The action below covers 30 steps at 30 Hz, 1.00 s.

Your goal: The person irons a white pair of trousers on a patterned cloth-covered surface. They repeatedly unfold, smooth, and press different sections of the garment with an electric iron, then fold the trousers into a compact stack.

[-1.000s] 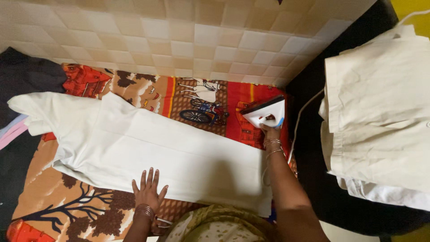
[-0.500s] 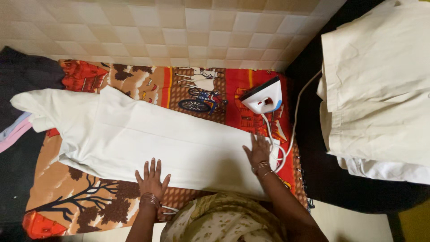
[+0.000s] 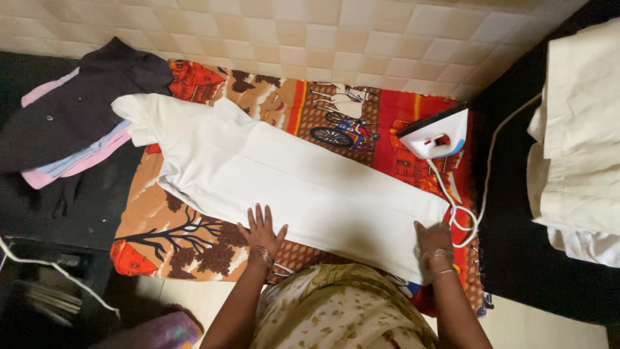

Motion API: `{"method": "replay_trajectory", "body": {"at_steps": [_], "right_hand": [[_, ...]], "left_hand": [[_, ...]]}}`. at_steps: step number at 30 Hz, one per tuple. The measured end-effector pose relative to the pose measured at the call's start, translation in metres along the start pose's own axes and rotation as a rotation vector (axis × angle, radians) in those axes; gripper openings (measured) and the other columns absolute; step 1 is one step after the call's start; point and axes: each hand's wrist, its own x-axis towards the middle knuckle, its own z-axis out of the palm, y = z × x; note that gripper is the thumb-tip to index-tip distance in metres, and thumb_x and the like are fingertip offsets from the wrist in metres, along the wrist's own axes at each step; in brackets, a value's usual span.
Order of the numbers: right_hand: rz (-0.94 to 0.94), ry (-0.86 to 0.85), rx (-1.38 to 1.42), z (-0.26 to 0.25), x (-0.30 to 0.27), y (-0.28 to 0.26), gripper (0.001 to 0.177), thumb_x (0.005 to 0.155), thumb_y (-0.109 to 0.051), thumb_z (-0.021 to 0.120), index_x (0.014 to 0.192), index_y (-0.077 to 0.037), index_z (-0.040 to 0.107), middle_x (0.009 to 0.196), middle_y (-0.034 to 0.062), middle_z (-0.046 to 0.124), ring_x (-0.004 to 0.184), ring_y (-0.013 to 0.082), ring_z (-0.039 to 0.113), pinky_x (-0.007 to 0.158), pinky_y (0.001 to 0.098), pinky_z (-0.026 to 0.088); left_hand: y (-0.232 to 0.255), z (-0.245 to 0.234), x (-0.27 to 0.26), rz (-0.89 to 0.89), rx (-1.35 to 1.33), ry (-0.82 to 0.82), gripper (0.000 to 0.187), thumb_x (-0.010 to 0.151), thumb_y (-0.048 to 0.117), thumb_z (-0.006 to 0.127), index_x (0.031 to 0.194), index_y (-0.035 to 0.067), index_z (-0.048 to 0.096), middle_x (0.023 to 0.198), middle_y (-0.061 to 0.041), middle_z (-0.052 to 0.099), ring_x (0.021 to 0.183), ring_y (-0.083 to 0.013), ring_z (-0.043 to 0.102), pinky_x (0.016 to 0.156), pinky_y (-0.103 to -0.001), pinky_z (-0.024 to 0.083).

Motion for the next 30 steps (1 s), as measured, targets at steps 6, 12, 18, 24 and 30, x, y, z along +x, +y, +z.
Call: {"method": "replay_trajectory", "body": {"at_steps": [6, 12, 18, 24, 30], "right_hand": [[0.105, -0.175, 0.238, 0.021, -0.012, 0.04, 0.112, 0.071, -0.053, 0.087, 0.144, 0.019, 0.041, 0.127, 0.0378, 0.066, 0.118, 0.0442, 0.067, 0.101, 0.0469, 0.053], [-0.015, -0.079, 0.535, 0.04, -0.035, 0.039, 0.1, 0.07, -0.036, 0.09, 0.142, 0.018, 0.047, 0.132, 0.0304, 0.064, 0.12, 0.0391, 0.063, 0.101, 0.0448, 0.05], [0.332, -0.083, 1.145, 0.004, -0.043, 0.047, 0.075, 0.082, -0.024, 0.084, 0.141, 0.014, 0.058, 0.124, 0.0217, 0.07, 0.091, 0.0288, 0.068, 0.069, 0.0343, 0.054], [0.292, 0.037, 1.456, -0.008, -0.074, 0.057, 0.062, 0.083, -0.02, 0.077, 0.142, -0.013, 0.06, 0.106, 0.0045, 0.075, 0.07, 0.017, 0.069, 0.053, 0.0288, 0.053], [0.474, 0.191, 1.128, 0.033, -0.091, 0.019, 0.038, 0.093, -0.029, 0.085, 0.115, -0.005, 0.065, 0.068, -0.0041, 0.043, 0.05, 0.0145, 0.036, 0.04, 0.0354, 0.029]], "left_hand": [[-0.006, -0.036, -0.01, 0.139, 0.005, -0.219, 0.107, 0.084, 0.082, 0.049, 0.164, 0.023, 0.01, 0.173, -0.007, -0.004, 0.158, -0.0282, -0.009, 0.117, -0.07, -0.01], [-0.037, -0.031, -0.005, 0.303, 0.009, -0.126, 0.09, 0.089, 0.064, 0.06, 0.161, 0.024, 0.022, 0.171, -0.003, 0.01, 0.157, -0.0266, 0.006, 0.12, -0.069, 0.001], [-0.11, -0.026, 0.035, 0.318, 0.086, 0.177, 0.066, 0.086, 0.032, 0.072, 0.147, 0.019, 0.052, 0.158, -0.006, 0.045, 0.148, -0.0289, 0.035, 0.118, -0.066, 0.017], [-0.179, -0.047, 0.08, 0.197, 0.058, 0.276, 0.048, 0.084, 0.021, 0.07, 0.131, 0.015, 0.065, 0.148, -0.011, 0.054, 0.144, -0.0319, 0.039, 0.118, -0.071, 0.01], [-0.184, -0.06, 0.106, 0.307, 0.044, 0.456, 0.026, 0.09, 0.007, 0.068, 0.112, 0.017, 0.075, 0.129, -0.01, 0.069, 0.139, -0.0316, 0.05, 0.123, -0.068, 0.01]]}}
